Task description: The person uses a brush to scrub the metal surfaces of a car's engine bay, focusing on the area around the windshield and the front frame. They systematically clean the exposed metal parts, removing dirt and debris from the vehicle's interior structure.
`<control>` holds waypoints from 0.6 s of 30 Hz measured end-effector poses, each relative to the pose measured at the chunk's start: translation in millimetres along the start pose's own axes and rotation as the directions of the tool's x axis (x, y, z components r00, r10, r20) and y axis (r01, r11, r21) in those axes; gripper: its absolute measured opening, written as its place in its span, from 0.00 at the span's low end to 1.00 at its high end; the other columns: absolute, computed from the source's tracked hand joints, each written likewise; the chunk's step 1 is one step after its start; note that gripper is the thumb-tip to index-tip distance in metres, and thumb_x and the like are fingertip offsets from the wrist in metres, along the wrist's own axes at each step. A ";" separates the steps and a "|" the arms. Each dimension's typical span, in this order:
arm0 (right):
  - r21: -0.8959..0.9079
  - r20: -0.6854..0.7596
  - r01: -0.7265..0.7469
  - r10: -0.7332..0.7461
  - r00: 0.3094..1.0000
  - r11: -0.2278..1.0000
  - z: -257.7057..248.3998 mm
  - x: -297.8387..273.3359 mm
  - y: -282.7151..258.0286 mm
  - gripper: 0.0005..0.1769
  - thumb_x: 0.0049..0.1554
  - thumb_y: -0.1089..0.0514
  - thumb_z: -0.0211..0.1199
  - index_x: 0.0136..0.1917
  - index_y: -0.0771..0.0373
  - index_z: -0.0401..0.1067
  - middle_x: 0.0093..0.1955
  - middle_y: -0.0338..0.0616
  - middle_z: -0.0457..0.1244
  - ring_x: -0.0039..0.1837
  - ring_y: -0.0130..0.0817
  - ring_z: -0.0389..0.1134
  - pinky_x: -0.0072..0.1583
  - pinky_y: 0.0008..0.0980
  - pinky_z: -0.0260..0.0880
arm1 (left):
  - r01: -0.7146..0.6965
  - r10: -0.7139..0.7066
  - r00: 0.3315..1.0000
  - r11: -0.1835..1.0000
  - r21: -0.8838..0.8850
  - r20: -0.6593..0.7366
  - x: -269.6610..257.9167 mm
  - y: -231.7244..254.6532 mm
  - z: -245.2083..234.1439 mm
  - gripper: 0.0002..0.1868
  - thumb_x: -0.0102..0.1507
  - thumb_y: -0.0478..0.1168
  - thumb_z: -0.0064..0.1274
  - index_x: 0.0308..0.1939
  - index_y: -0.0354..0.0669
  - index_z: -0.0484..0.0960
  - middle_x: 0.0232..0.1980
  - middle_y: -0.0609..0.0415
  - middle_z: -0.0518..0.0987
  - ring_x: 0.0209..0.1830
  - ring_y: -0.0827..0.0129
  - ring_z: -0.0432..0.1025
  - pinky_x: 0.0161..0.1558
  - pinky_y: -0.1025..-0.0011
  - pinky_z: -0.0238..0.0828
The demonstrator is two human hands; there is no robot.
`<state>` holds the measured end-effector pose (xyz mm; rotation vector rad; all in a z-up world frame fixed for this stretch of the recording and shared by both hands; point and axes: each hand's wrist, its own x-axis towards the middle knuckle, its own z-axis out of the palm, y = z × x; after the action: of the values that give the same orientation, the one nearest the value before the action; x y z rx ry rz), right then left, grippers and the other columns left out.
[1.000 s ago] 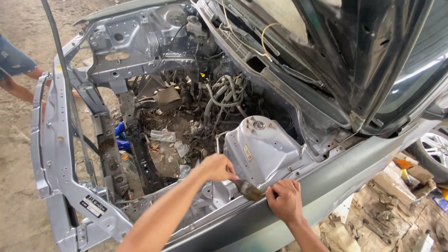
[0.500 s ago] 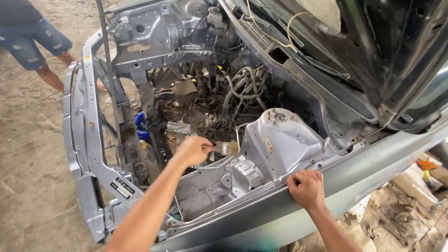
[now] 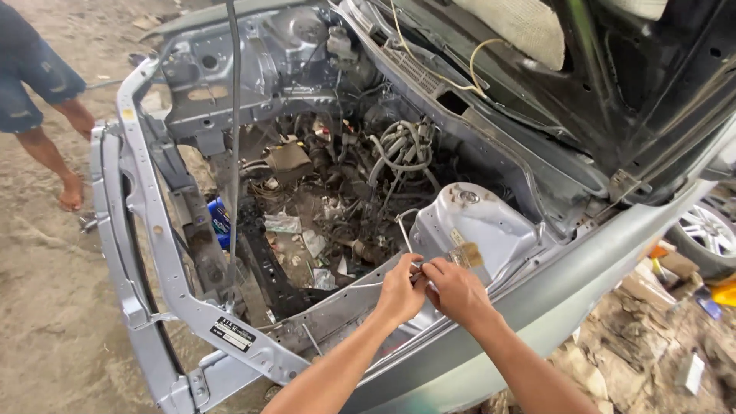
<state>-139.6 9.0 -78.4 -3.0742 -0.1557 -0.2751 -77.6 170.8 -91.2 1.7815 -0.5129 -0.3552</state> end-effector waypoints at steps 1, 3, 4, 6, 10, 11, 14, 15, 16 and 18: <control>-0.005 0.010 -0.008 0.008 1.000 1.000 -2.6 -0.1 -1.2 0.12 0.54 0.49 0.61 0.52 0.44 0.66 0.51 0.37 0.64 0.51 0.45 0.73 0.51 0.42 0.77 | 0.004 -0.004 1.000 1.000 -0.009 0.010 -6.8 2.8 -3.8 0.20 0.64 0.38 0.52 0.61 0.45 0.74 0.45 0.43 0.83 0.46 0.52 0.81 0.47 0.62 0.81; 0.034 0.042 0.023 -0.024 0.999 0.999 -7.4 3.5 -4.6 0.09 0.54 0.55 0.59 0.50 0.47 0.67 0.47 0.39 0.65 0.51 0.47 0.73 0.49 0.45 0.77 | 0.056 -0.056 0.998 0.996 -0.075 -0.003 -20.7 6.9 -13.6 0.28 0.61 0.38 0.56 0.66 0.44 0.68 0.48 0.39 0.80 0.49 0.46 0.79 0.45 0.56 0.79; 0.034 0.058 0.026 -0.028 0.998 0.999 -17.5 3.3 -6.9 0.09 0.54 0.55 0.59 0.50 0.47 0.67 0.47 0.39 0.65 0.51 0.47 0.73 0.49 0.45 0.77 | 0.069 -0.069 0.998 0.994 -0.086 -0.003 -32.9 5.7 -21.4 0.28 0.61 0.38 0.56 0.66 0.44 0.68 0.48 0.39 0.80 0.49 0.46 0.79 0.45 0.56 0.79; -0.040 0.253 -0.251 0.253 0.934 0.967 -39.8 7.4 -8.4 0.17 0.59 0.44 0.56 0.59 0.48 0.66 0.46 0.49 0.70 0.52 0.53 0.75 0.56 0.52 0.75 | 0.100 -0.156 0.960 0.967 0.236 0.234 -52.9 5.6 -36.4 0.42 0.58 0.56 0.63 0.69 0.40 0.63 0.63 0.39 0.73 0.65 0.48 0.70 0.61 0.54 0.74; 0.032 0.497 -0.487 0.409 0.765 0.873 -89.8 18.4 -26.8 0.21 0.64 0.50 0.57 0.67 0.51 0.56 0.39 0.45 0.69 0.36 0.35 0.69 0.39 0.30 0.75 | -0.019 -0.412 0.753 0.765 0.643 0.513 -122.9 -25.0 -18.7 0.52 0.59 0.69 0.56 0.72 0.33 0.59 0.75 0.32 0.56 0.75 0.38 0.53 0.72 0.46 0.52; 0.041 0.493 -0.528 0.442 0.749 0.848 -87.8 16.1 -23.4 0.20 0.63 0.49 0.57 0.65 0.50 0.57 0.40 0.47 0.69 0.38 0.42 0.69 0.42 0.37 0.70 | -0.053 -0.368 0.782 0.765 0.642 0.503 -138.8 -40.9 -5.4 0.51 0.60 0.63 0.60 0.73 0.32 0.57 0.70 0.34 0.58 0.71 0.41 0.55 0.67 0.48 0.54; 0.016 0.517 -0.578 0.487 0.703 0.816 -98.3 32.8 -34.7 0.17 0.64 0.49 0.55 0.64 0.49 0.58 0.41 0.48 0.69 0.39 0.43 0.68 0.43 0.41 0.66 | -0.110 -0.228 0.892 0.729 0.676 0.391 -151.3 -82.6 27.9 0.50 0.56 0.56 0.68 0.69 0.31 0.59 0.65 0.37 0.61 0.68 0.42 0.55 0.63 0.49 0.57; -0.027 0.570 -0.593 0.500 0.652 0.805 -102.8 33.9 -43.6 0.16 0.65 0.50 0.53 0.64 0.49 0.58 0.42 0.48 0.69 0.37 0.39 0.67 0.41 0.37 0.66 | -0.117 -0.144 0.943 0.703 0.702 0.301 -158.3 -96.2 40.5 0.49 0.52 0.55 0.72 0.65 0.31 0.64 0.63 0.38 0.61 0.69 0.42 0.53 0.64 0.48 0.56; -0.032 0.581 -0.605 0.507 0.637 0.796 -98.8 33.1 -47.2 0.16 0.65 0.50 0.53 0.64 0.49 0.58 0.42 0.48 0.69 0.37 0.39 0.67 0.41 0.37 0.66 | -0.120 -0.155 0.935 0.706 0.698 0.318 -163.8 -87.4 35.2 0.49 0.52 0.55 0.72 0.65 0.31 0.64 0.63 0.38 0.61 0.69 0.42 0.53 0.64 0.48 0.56; -0.079 0.539 -0.479 0.442 0.717 0.874 -91.9 39.5 -50.9 0.08 0.62 0.55 0.48 0.56 0.48 0.59 0.41 0.50 0.68 0.41 0.46 0.68 0.45 0.46 0.67 | -0.160 -0.170 0.918 0.667 0.727 0.358 -164.2 -69.9 24.6 0.47 0.58 0.53 0.67 0.68 0.27 0.59 0.59 0.37 0.66 0.57 0.46 0.62 0.57 0.50 0.60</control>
<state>-122.3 57.9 21.1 -2.8908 0.5751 0.6224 -219.3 250.0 -169.2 2.5333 -1.0668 -0.5767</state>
